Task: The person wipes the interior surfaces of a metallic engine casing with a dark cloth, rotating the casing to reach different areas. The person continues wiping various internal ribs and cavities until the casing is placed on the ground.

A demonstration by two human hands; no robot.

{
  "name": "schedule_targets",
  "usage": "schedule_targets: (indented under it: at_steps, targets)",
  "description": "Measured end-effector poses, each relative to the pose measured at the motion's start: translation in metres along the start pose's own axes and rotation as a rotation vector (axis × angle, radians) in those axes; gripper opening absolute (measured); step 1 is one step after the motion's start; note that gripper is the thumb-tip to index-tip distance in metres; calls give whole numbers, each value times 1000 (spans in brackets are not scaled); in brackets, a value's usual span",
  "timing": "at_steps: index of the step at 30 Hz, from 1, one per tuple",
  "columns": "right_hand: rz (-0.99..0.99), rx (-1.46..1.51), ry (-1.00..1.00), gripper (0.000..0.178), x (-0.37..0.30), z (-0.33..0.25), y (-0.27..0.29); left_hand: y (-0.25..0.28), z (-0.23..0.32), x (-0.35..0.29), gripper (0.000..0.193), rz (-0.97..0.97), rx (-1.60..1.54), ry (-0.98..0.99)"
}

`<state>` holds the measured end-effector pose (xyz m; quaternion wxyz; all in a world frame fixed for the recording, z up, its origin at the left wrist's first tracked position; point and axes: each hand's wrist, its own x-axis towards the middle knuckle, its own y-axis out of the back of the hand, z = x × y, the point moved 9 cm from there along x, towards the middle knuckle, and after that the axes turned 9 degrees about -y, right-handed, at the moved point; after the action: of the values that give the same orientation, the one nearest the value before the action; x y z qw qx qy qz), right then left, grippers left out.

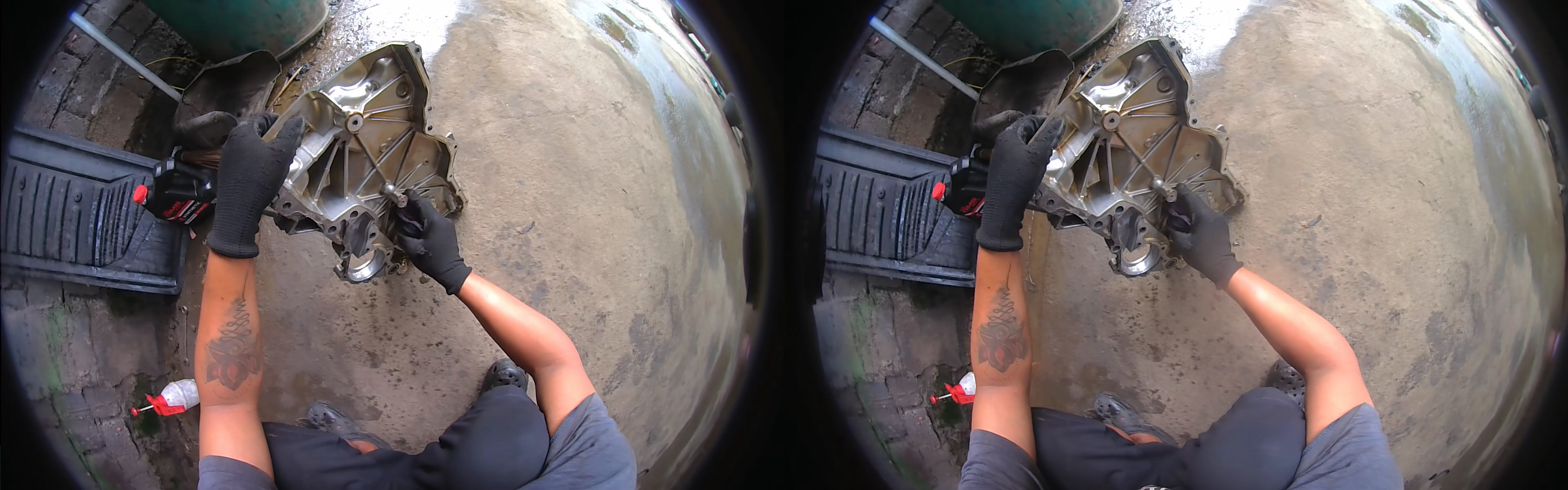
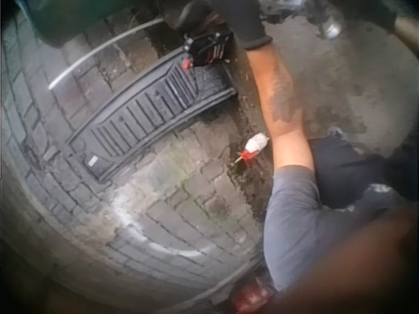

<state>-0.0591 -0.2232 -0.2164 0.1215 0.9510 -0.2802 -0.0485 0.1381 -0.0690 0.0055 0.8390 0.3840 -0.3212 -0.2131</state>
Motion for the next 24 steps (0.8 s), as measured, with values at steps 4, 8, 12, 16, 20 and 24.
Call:
schedule_targets:
  at_steps: [4,8,12,16,20,24]
  targets:
    - [-286,13,38,49,-11,-6,-8,1,0,1,52,-37,18,34]
    - [-733,162,-283,38,-33,13,-21,1,6,0,43,-56,-7,20]
    - [-269,356,-179,31,7,12,23,2,4,-2,39,-3,19,2]
    - [373,137,188,48,7,-2,55,2,-2,2,49,-27,35,27]
    - [-50,-461,102,86,-34,15,-28,-1,-9,1,52,-80,-36,112]
    - [-391,-362,-84,84,-67,38,-49,3,-7,-1,53,-28,39,57]
